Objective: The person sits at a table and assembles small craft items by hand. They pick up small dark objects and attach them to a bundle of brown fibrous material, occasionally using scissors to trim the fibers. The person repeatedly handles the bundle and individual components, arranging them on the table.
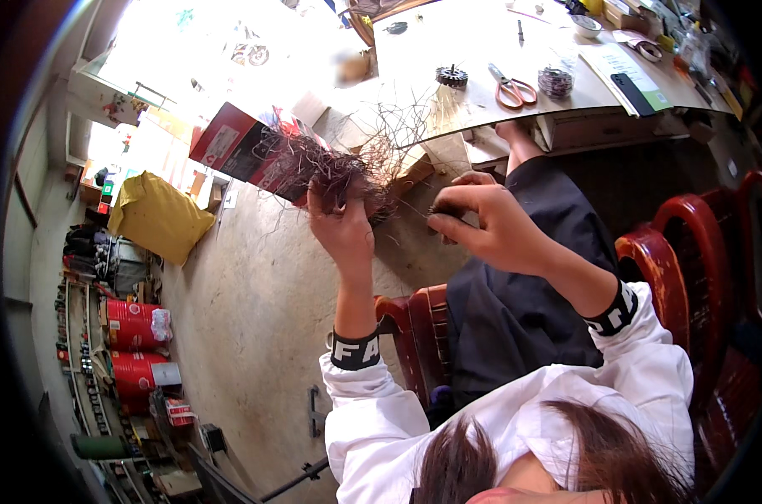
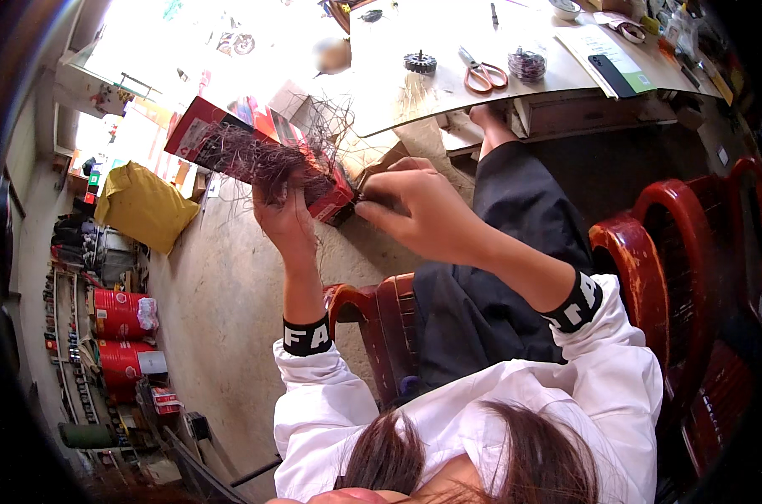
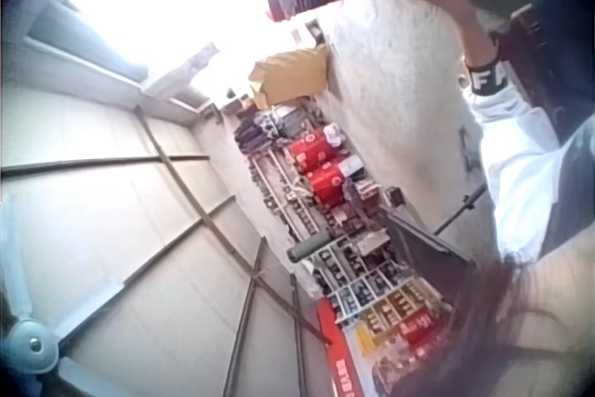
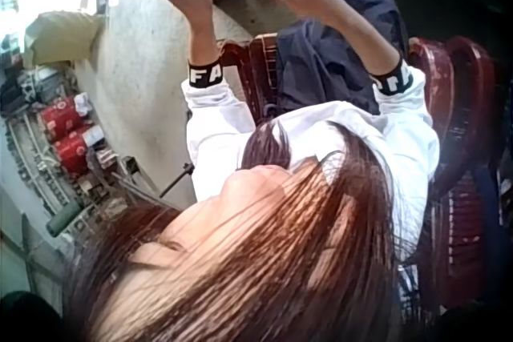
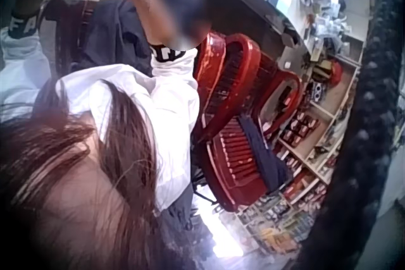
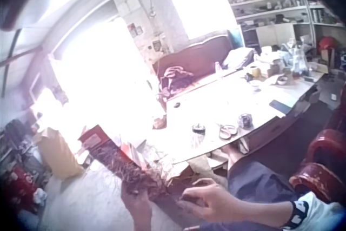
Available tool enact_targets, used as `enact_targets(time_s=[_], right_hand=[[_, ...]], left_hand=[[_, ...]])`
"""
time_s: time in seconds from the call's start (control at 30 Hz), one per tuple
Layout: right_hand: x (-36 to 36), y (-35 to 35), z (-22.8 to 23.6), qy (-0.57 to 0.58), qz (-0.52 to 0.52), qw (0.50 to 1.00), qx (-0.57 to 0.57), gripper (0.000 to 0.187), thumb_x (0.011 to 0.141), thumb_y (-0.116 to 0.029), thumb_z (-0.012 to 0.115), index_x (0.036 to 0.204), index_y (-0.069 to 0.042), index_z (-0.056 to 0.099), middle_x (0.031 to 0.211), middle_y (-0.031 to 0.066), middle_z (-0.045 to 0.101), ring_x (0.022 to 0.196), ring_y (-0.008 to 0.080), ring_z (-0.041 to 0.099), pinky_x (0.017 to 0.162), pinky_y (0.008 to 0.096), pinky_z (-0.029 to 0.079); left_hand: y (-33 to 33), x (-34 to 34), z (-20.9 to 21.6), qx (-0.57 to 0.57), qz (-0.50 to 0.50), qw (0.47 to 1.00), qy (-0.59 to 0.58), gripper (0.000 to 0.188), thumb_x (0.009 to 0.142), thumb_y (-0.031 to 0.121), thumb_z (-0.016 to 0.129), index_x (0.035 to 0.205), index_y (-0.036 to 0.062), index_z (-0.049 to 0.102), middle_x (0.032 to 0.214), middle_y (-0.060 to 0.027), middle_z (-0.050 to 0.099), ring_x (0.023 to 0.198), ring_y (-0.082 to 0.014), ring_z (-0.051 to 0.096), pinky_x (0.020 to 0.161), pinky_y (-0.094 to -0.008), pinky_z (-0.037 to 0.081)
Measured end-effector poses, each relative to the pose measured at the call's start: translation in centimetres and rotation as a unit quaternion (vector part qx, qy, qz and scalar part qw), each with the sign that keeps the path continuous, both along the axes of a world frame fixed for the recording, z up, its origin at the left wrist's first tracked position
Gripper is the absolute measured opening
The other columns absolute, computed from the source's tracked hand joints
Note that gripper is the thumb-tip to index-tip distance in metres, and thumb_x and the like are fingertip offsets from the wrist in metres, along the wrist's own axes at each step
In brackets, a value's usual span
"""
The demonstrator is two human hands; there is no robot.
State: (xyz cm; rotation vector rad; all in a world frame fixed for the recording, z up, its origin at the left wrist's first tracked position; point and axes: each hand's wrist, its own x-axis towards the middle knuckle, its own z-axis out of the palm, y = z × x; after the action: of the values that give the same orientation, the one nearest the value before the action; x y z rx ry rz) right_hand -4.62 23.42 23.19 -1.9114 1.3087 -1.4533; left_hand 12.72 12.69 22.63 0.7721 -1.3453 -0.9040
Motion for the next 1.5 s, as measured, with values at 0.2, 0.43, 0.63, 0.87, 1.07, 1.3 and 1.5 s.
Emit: enact_targets(time_s=[0.2, 0.43, 0.63, 0.87, 1.07, 1.3, 1.5], right_hand=[[-0.8, 1.3, -1.1, -0.001, -0.055, 0.998, 0.021, 0.016, 0.085, -0.019, 0.064, 0.083, -0.003, 0.062, 0.063, 0.0117, 0.056, 0.067, 0.0317, 0.056, 0.092, 0.0385, 0.039], [-5.7, 6.5, 1.6, -0.205, 0.063, 0.963, 0.165, 0.013, 0.092, -0.009, 0.059, 0.087, 0.002, 0.060, 0.076, 0.0051, 0.061, 0.069, 0.0108, 0.061, 0.066, 0.0224, 0.048], [-10.7, 8.2, -1.8, -0.352, 0.032, 0.911, 0.211, 0.016, 0.094, -0.015, 0.059, 0.090, 0.001, 0.062, 0.080, 0.0025, 0.062, 0.070, 0.0090, 0.059, 0.067, 0.0208, 0.046], [-10.9, 6.4, -4.4, -0.393, -0.059, 0.907, 0.137, 0.017, 0.096, -0.016, 0.058, 0.092, 0.000, 0.063, 0.081, 0.0019, 0.062, 0.070, 0.0087, 0.056, 0.068, 0.0220, 0.045], [-13.6, 7.8, -5.2, -0.508, -0.158, 0.847, -0.012, 0.017, 0.096, -0.017, 0.058, 0.094, -0.001, 0.064, 0.082, 0.0017, 0.060, 0.073, 0.0093, 0.053, 0.074, 0.0250, 0.046], [-14.1, 8.6, -7.3, -0.548, -0.233, 0.803, 0.003, 0.016, 0.096, -0.016, 0.057, 0.092, -0.002, 0.063, 0.079, 0.0008, 0.058, 0.071, 0.0085, 0.052, 0.074, 0.0266, 0.048], [-14.2, 7.9, -8.8, -0.550, -0.233, 0.801, 0.046, 0.017, 0.096, -0.015, 0.057, 0.090, 0.000, 0.063, 0.076, 0.0004, 0.057, 0.071, 0.0089, 0.055, 0.073, 0.0240, 0.047]], left_hand=[[-1.1, -0.5, -1.9, 0.010, -0.022, 0.999, -0.033, 0.029, 0.086, -0.001, 0.066, 0.114, -0.0039, 0.059, 0.104, -0.0090, 0.066, 0.092, -0.0125, 0.061, 0.085, -0.0269, 0.049], [-9.8, 10.0, -8.3, 0.053, 0.201, 0.971, -0.119, 0.028, 0.084, -0.005, 0.065, 0.112, -0.0039, 0.060, 0.105, -0.0092, 0.066, 0.089, -0.0165, 0.062, 0.082, -0.0289, 0.050], [-11.7, 15.9, -11.8, 0.252, 0.105, 0.962, -0.002, 0.023, 0.086, 0.001, 0.065, 0.108, 0.0071, 0.063, 0.097, -0.0037, 0.066, 0.080, -0.0170, 0.063, 0.069, -0.0324, 0.055], [-12.7, 8.8, -11.1, 0.294, -0.009, 0.956, -0.008, 0.023, 0.086, 0.005, 0.066, 0.108, 0.0048, 0.060, 0.099, -0.0058, 0.065, 0.084, -0.0199, 0.065, 0.071, -0.0361, 0.057], [-20.5, -1.6, -12.6, 0.315, -0.081, 0.945, -0.033, 0.022, 0.086, 0.004, 0.066, 0.104, -0.0037, 0.058, 0.093, -0.0106, 0.066, 0.075, -0.0240, 0.067, 0.065, -0.0345, 0.059], [-25.4, -13.6, -15.6, 0.307, -0.101, 0.906, -0.272, 0.051, 0.089, 0.026, 0.066, 0.128, 0.0014, 0.044, 0.107, -0.0182, 0.061, 0.085, -0.0301, 0.065, 0.066, -0.0403, 0.059], [-18.5, -16.2, -11.2, -0.018, 0.123, 0.772, -0.624, 0.040, 0.087, 0.028, 0.063, 0.118, 0.0031, 0.056, 0.109, -0.0232, 0.060, 0.104, -0.0352, 0.060, 0.084, -0.0446, 0.050]])
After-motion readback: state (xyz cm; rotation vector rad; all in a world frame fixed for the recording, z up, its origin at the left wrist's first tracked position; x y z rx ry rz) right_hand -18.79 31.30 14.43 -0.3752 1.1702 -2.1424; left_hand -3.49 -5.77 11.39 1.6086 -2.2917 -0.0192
